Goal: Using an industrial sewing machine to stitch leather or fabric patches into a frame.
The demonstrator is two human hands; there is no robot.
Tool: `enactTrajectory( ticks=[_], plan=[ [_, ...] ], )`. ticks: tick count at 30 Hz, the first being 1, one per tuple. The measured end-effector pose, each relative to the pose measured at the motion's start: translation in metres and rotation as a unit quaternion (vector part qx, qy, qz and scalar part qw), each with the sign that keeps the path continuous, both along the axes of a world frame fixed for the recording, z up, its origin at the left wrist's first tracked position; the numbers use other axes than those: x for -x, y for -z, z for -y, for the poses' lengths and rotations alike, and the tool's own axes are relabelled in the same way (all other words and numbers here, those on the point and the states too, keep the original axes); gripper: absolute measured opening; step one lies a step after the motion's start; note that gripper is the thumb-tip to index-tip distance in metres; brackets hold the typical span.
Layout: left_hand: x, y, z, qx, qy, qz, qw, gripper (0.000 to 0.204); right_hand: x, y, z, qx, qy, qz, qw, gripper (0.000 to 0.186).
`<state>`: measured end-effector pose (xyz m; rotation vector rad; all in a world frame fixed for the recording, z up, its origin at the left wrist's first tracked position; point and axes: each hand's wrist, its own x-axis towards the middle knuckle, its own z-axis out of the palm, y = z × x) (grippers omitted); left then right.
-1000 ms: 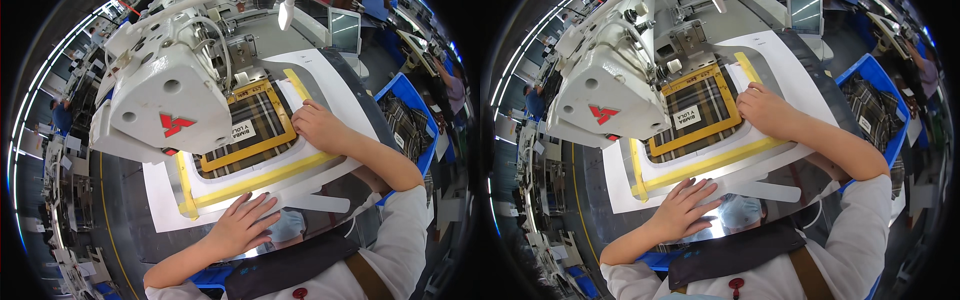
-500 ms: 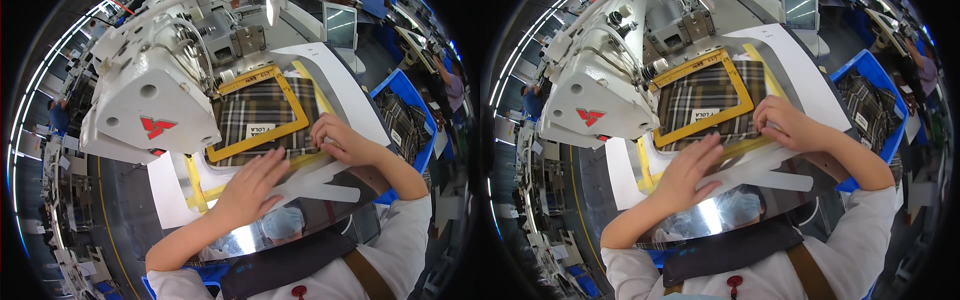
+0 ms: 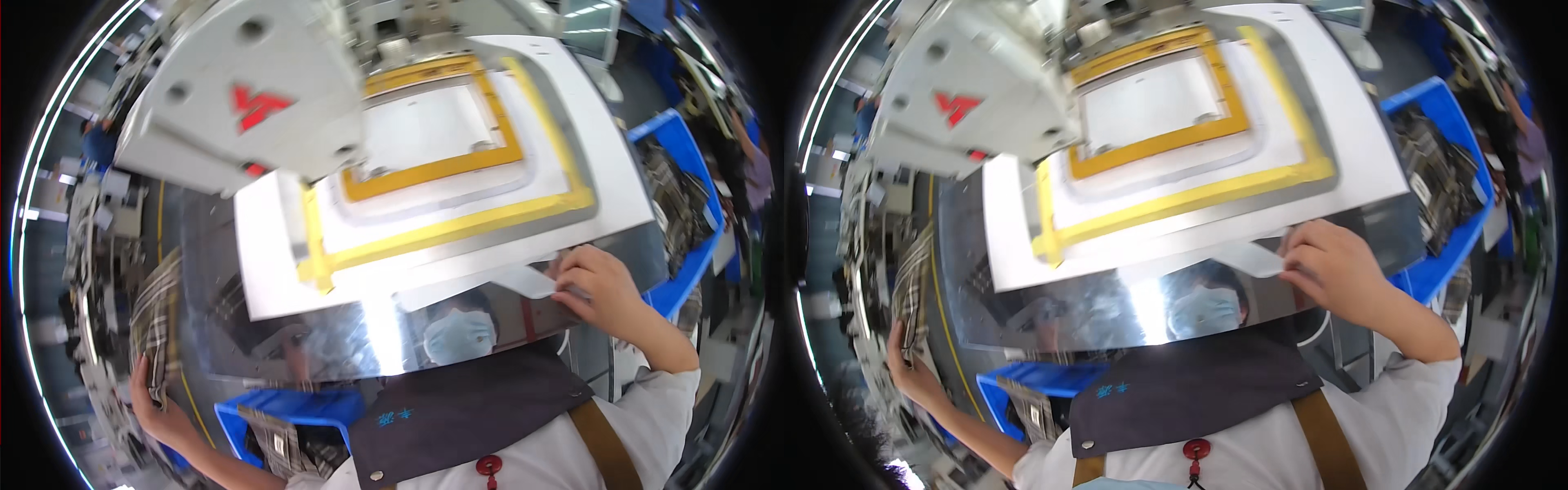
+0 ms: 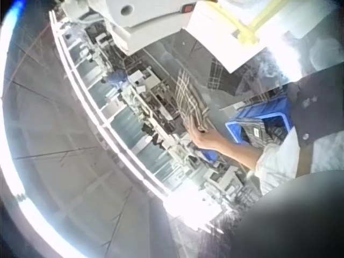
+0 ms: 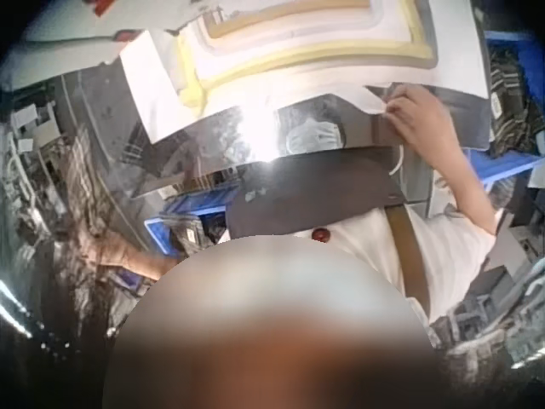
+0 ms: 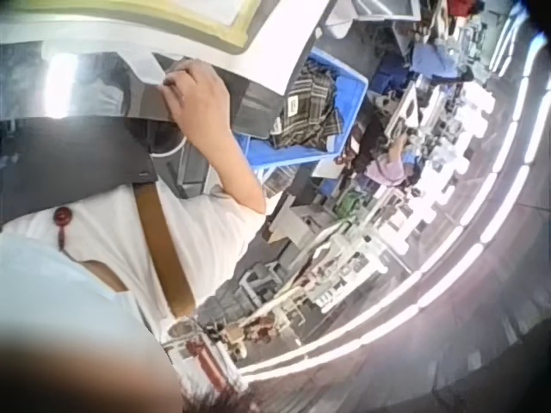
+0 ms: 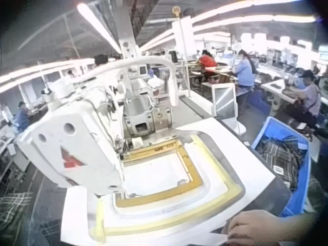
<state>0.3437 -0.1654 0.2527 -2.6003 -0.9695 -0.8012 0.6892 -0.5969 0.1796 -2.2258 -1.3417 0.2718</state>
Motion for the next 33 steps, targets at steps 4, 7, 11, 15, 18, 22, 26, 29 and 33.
enactTrajectory(
  ticks=[4, 7, 11, 15, 18, 22, 26, 29, 33],
  plan=[
    [0.158, 0.095, -0.008, 0.039, -0.448, -0.114, 0.886, 0.039, 0.004, -0.022, -0.021, 0.036, -0.012, -0.085, 0.996, 0.016],
    [0.172, 0.135, 0.024, 0.352, -0.430, -0.294, 0.778, 0.041, 0.004, -0.047, -0.014, 0.068, -0.019, -0.067, 0.995, 0.016],
    [0.138, 0.133, 0.035, 0.418, -0.244, -0.038, 0.874, 0.041, -0.008, -0.071, -0.038, -0.012, -0.051, -0.039, 0.998, 0.018],
    [-0.047, 0.047, 0.064, 0.376, 0.131, 0.124, 0.909, 0.048, -0.005, -0.094, -0.093, -0.080, -0.190, -0.031, 0.978, 0.017],
    [-0.160, 0.031, 0.094, 0.450, 0.552, 0.031, 0.702, 0.095, 0.000, -0.095, -0.117, -0.123, -0.288, -0.030, 0.949, 0.015],
    [-0.243, 0.061, 0.141, 0.785, 0.561, -0.121, 0.235, 0.085, -0.002, -0.096, -0.110, -0.215, -0.337, -0.051, 0.915, 0.015],
    [-0.257, 0.060, 0.128, 0.754, 0.413, -0.257, 0.441, 0.035, -0.043, -0.058, -0.055, -0.142, -0.154, -0.165, 0.964, 0.013],
    [-0.253, 0.066, 0.123, 0.701, 0.346, -0.183, 0.597, 0.021, -0.058, -0.027, -0.043, 0.035, -0.044, -0.219, 0.974, 0.016],
    [-0.257, 0.068, 0.126, 0.605, 0.323, -0.197, 0.700, 0.020, -0.046, -0.016, -0.096, -0.134, -0.068, 0.056, 0.987, 0.024]
  ],
)
